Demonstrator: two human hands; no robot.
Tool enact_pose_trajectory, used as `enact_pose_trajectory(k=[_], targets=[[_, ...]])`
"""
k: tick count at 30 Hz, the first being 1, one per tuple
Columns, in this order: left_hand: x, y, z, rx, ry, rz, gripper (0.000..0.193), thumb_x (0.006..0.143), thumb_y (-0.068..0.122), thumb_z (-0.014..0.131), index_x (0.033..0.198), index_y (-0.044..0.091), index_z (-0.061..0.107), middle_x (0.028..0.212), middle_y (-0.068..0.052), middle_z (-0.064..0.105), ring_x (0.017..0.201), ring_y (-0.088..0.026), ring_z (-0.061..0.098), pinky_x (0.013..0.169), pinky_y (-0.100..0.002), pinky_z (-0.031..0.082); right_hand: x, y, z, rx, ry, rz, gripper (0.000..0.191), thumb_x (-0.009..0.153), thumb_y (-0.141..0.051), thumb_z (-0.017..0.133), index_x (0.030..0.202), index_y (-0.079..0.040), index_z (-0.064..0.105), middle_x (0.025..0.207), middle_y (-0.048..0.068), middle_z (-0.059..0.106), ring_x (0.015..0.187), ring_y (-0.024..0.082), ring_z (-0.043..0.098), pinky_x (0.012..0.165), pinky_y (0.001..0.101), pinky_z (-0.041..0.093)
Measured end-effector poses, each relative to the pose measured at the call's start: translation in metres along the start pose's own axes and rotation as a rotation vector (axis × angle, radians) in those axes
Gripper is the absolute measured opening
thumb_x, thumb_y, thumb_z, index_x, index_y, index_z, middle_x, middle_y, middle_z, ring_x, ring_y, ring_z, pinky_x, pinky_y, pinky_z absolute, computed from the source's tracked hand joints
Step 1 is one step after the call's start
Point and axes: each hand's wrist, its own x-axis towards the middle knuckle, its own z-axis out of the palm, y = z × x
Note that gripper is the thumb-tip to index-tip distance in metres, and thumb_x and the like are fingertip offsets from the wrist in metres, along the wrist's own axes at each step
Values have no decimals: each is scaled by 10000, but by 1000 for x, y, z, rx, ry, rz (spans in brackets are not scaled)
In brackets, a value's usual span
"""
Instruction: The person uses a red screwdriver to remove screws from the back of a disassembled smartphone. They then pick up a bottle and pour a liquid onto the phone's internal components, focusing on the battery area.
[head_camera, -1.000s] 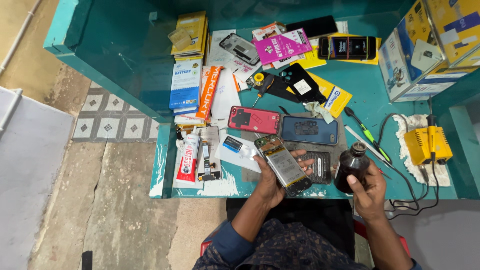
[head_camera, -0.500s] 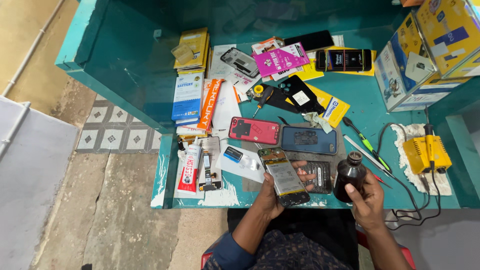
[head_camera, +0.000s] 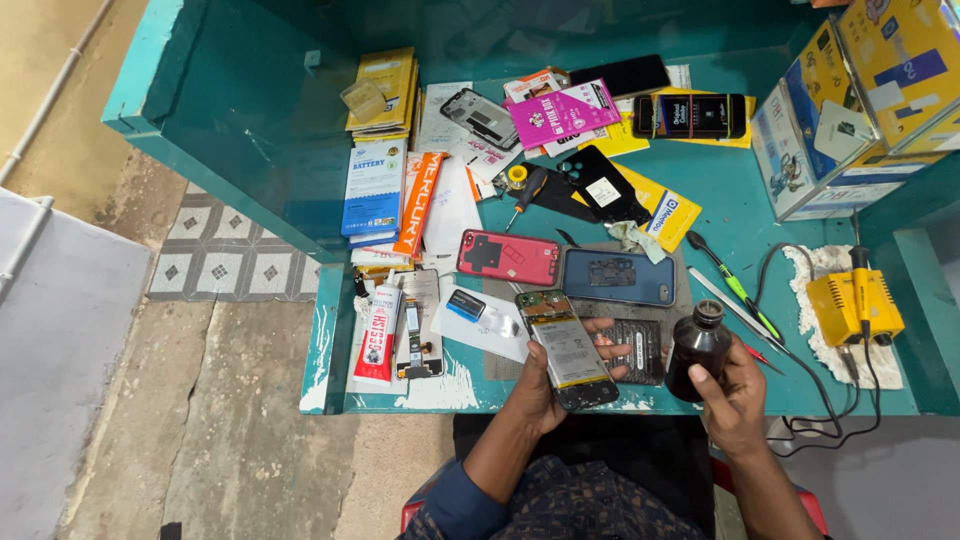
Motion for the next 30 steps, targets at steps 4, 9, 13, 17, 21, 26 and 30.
enact_pose_trajectory(k=[4, 9, 13, 17, 21, 26, 30], targets=[[0, 1, 0, 0, -9, -3, 1297, 641, 852, 694, 1523, -34, 345, 1483, -163, 492, 1313, -373, 579, 1045, -476, 580, 0, -3, 3, 1, -5, -15, 461, 953, -63, 624, 1389, 53, 528, 1267, 122, 662, 1154, 181, 646, 1050, 325, 495], [-1, 1, 0, 12, -26, -7, 1295, 658, 865, 684, 1517, -51, 373, 1419, -189, 517, 1308, -363, 589, 1045, -466, 578, 1, -7, 4, 3, -17, 12, 462, 943, -66, 619, 1378, 58, 523, 1258, 150, 673, 1135, 215, 677, 1035, 349, 523], [-1, -2, -4, 25, 1, -18, 1293, 609, 875, 682, 1469, -48, 400, 1394, -146, 541, 1286, -328, 597, 1026, -448, 584, 0, -7, 4, 2, -29, 9, 459, 949, -70, 621, 1378, 61, 524, 1248, 160, 674, 1130, 223, 682, 1033, 358, 530], [-3, -4, -7, 15, -44, -20, 1263, 738, 900, 567, 1527, -71, 395, 1332, -197, 560, 1313, -346, 598, 1078, -455, 563, -1, -8, 5, 23, -19, 15, 450, 958, -86, 621, 1374, 60, 530, 1225, 162, 688, 1102, 227, 697, 1001, 363, 551], [-1, 1, 2, -143, 43, -42, 1208, 849, 921, 371, 1552, -62, 381, 1335, -206, 564, 1295, -359, 604, 1051, -482, 565, 2, -18, 8, 117, -28, 44, 458, 962, -124, 649, 1374, 49, 550, 1164, 170, 701, 1022, 227, 711, 915, 366, 588], [-4, 17, 27, -331, 103, 19, 1126, 921, 934, 263, 1612, 48, 334, 1506, -263, 491, 1250, -421, 590, 1001, -535, 537, 6, -58, 23, -200, -67, -47, 632, 877, -62, 798, 1402, 8, 452, 1249, 139, 645, 1128, 198, 673, 988, 328, 570], [-14, 28, 49, -337, 97, 50, 1154, 891, 945, 266, 1651, 78, 258, 1555, -261, 432, 1336, -436, 536, 1084, -549, 501, 20, -111, 39, -427, -191, -336, 680, 846, -122, 899, 1367, -59, 467, 1365, 99, 538, 1228, 197, 611, 1053, 312, 550]])
